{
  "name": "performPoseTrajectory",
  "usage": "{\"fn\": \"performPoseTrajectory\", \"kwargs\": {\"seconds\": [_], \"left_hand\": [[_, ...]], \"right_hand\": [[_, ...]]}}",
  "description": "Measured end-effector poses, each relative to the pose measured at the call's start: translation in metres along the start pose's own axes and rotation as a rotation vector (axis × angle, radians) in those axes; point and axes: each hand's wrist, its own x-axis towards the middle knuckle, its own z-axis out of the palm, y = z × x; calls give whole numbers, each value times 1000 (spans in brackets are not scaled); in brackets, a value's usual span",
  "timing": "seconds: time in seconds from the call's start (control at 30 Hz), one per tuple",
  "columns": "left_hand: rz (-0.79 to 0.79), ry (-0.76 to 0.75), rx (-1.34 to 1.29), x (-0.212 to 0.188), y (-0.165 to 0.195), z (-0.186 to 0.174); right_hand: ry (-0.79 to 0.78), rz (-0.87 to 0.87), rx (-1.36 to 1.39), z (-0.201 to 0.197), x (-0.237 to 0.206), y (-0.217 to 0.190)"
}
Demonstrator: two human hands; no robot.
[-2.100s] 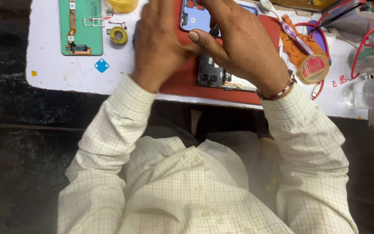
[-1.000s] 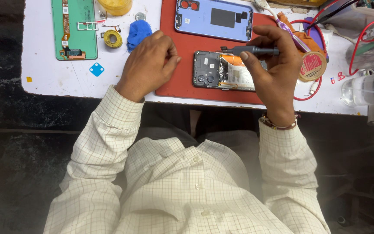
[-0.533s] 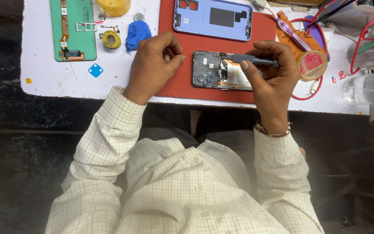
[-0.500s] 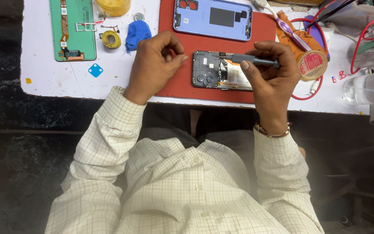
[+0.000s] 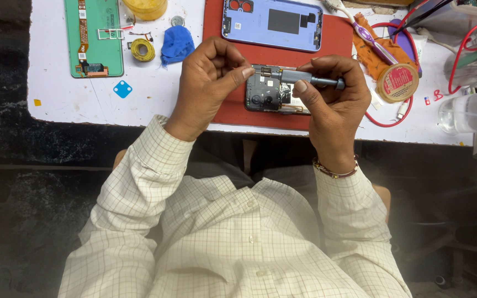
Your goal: The person repairs a smartphone at a workbench. They use a screwdriver to work on the internal components of the opened phone, manipulate small parts inside the chassis, then align the back cover onto the phone body and press it closed, finally placing the assembled phone face-up on the mat.
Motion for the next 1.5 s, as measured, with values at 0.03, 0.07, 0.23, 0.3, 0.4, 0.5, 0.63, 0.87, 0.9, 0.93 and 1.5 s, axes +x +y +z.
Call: {"fn": "performPoseTrajectory", "kwargs": {"seconds": [0.03,0.07,0.23,0.3,0.4,0.5,0.63,0.87,0.9,0.93,1.5], "left_hand": [[-28,14,-36,0,1,1],[-55,29,-72,0,1,1],[-90,48,-120,-2,3,3],[-110,58,-121,-2,3,3],[-100,53,-137,-2,2,3],[-79,66,-127,-2,1,4],[-55,62,-116,-1,1,5],[-3,83,-8,-3,1,6],[6,85,8,-3,1,6],[24,85,32,-3,1,6],[99,73,223,-4,0,9]], "right_hand": [[-1,-3,-4,0,0,0],[-2,-5,-9,0,0,0],[0,-16,-35,0,0,1],[-1,-25,-28,0,-1,1],[19,-31,-63,0,-1,1],[25,-38,-74,0,-2,0],[15,-48,-90,0,-2,-1],[15,-35,-109,1,-2,0],[16,-32,-122,1,-1,0],[23,-25,-138,1,-1,0],[-44,-20,-221,-1,3,-7]]}}
